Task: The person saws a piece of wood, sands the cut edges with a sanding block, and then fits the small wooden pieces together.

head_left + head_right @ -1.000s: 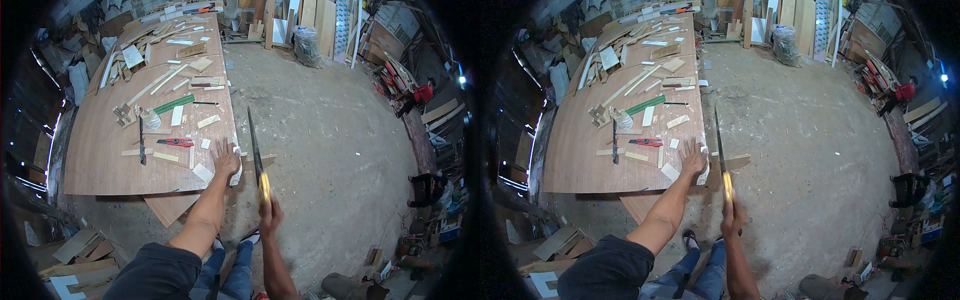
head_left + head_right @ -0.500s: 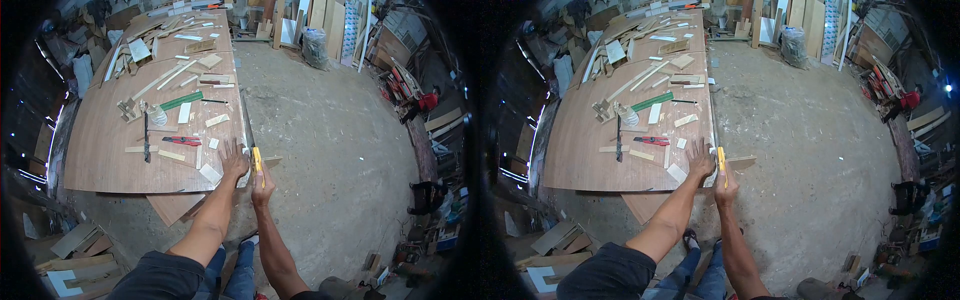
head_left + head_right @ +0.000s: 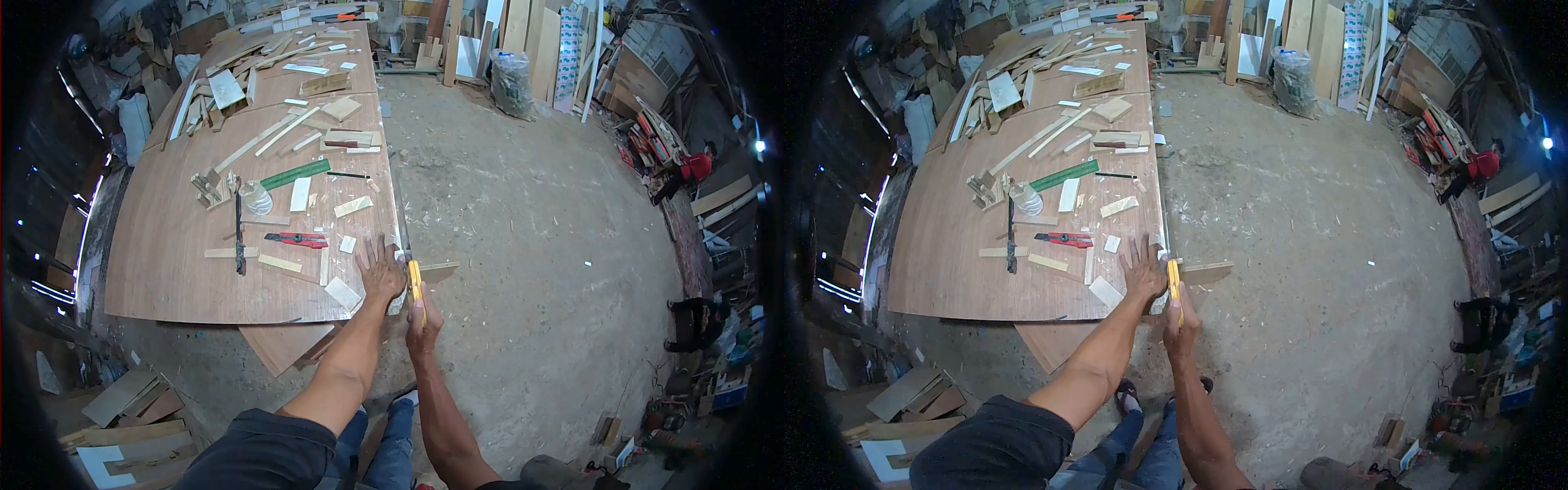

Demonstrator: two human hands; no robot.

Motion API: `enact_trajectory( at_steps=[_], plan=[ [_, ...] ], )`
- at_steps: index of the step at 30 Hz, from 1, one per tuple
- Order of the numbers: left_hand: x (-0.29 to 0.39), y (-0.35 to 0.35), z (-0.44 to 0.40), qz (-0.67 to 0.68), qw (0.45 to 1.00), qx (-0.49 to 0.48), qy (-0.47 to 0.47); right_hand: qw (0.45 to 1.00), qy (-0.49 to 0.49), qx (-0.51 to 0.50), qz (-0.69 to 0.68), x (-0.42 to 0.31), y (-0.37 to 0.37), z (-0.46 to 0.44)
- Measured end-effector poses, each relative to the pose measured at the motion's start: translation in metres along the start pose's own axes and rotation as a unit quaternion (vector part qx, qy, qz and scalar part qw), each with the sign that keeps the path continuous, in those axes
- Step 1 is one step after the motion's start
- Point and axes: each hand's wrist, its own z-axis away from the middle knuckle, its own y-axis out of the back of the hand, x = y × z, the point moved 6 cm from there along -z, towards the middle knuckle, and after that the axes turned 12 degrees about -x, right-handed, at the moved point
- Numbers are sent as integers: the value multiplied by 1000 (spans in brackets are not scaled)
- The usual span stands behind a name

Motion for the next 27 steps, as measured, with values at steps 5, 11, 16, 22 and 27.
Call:
enact_trajectory(
  at_steps=[5,11,16,22,27],
  plan=[
    [1,0,3,-5,1000,17,3,996,-53,-15,-73,-10,16,53],
    [0,0,1,-4,1000,12,8,998,-53,3,12,-39,48,143],
    [3,4,4,12,1000,-5,9,994,-100,0,44,-69,81,208],
    [2,4,4,22,999,-22,8,991,-124,33,27,-98,103,168],
    [0,4,1,7,999,-47,11,996,-65,21,-51,-46,47,44]
  ],
)
